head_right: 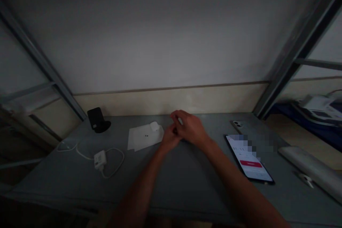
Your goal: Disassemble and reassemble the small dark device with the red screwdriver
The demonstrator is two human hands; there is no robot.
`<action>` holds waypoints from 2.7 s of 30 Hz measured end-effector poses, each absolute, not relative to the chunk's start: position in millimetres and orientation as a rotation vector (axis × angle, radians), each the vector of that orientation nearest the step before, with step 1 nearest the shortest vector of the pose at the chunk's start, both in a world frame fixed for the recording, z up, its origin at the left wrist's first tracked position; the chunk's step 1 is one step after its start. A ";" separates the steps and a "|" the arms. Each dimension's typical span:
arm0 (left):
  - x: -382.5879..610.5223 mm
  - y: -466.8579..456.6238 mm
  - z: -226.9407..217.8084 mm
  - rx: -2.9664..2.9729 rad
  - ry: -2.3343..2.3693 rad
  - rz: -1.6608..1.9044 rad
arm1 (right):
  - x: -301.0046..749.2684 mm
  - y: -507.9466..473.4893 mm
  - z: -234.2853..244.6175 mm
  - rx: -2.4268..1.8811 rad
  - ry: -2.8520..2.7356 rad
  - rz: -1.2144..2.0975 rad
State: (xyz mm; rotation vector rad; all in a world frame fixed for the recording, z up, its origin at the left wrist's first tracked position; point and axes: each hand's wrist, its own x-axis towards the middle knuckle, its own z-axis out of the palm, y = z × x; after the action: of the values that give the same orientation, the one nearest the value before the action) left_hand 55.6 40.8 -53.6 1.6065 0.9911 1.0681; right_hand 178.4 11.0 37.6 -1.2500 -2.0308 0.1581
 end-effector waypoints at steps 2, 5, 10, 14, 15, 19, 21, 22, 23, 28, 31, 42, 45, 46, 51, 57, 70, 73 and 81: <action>57.6 41.8 -55.7 1.579 1.002 1.160 | 218.1 16.7 26.3 -1.302 -2.012 0.197; 58.1 42.9 -57.1 1.534 1.014 1.265 | 255.7 25.9 4.0 -1.286 -2.026 0.368; 55.3 45.0 -61.8 1.611 1.094 1.284 | 267.8 38.0 -20.9 -1.342 -2.076 0.557; 53.4 44.1 -66.5 1.755 1.022 1.173 | 269.1 46.6 -30.6 -1.444 -2.063 0.490; 53.1 43.0 -66.7 1.818 0.986 1.137 | 270.3 48.2 -32.4 -1.447 -2.067 0.483; 51.8 38.7 -65.4 2.021 0.938 1.087 | 275.8 48.7 -36.9 -1.442 -2.086 0.477; 51.2 39.4 -66.0 2.033 0.964 1.110 | 277.4 44.7 -37.6 -1.417 -2.105 0.511; 50.9 40.7 -66.9 2.026 0.980 1.116 | 277.7 42.1 -37.8 -1.401 -2.117 0.540; 50.7 42.2 -67.8 2.017 0.995 1.114 | 277.7 39.5 -37.8 -1.384 -2.134 0.570; 50.6 46.5 -65.3 1.947 1.042 1.066 | 278.2 32.1 -31.9 -1.358 -2.189 0.632; 51.2 41.7 -56.5 1.944 1.095 1.120 | 284.0 32.5 -24.4 -1.405 -2.114 0.711; 56.9 33.2 -52.9 2.054 1.231 1.186 | 280.3 39.1 -5.4 -0.996 -1.615 0.760; 56.7 33.8 -52.5 2.042 1.225 1.162 | 273.4 31.3 10.0 -0.721 -1.306 0.865; 56.6 33.7 -52.0 2.042 1.219 1.153 | 270.8 29.0 13.9 -0.672 -1.242 0.888; 56.7 32.5 -49.0 2.045 1.226 1.144 | 257.4 26.6 16.9 -0.565 -1.141 1.002; 57.3 32.0 -49.6 2.025 1.212 1.168 | 245.8 26.8 10.6 -0.532 -1.124 1.069; 57.5 35.0 -54.5 2.032 1.231 1.164 | 251.3 25.5 7.3 -0.643 -1.304 0.920; 58.0 35.4 -55.1 2.017 1.233 1.157 | 250.2 24.5 7.8 -0.614 -1.284 0.992; 58.5 33.9 -52.1 2.016 1.230 1.165 | 245.5 23.6 6.8 -0.657 -1.274 0.909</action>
State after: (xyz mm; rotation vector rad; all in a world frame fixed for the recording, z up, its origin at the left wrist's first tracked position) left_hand 58.5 33.9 -52.1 2.0164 1.2303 1.1651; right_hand 245.5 23.6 6.8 -0.6574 -1.2741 0.9093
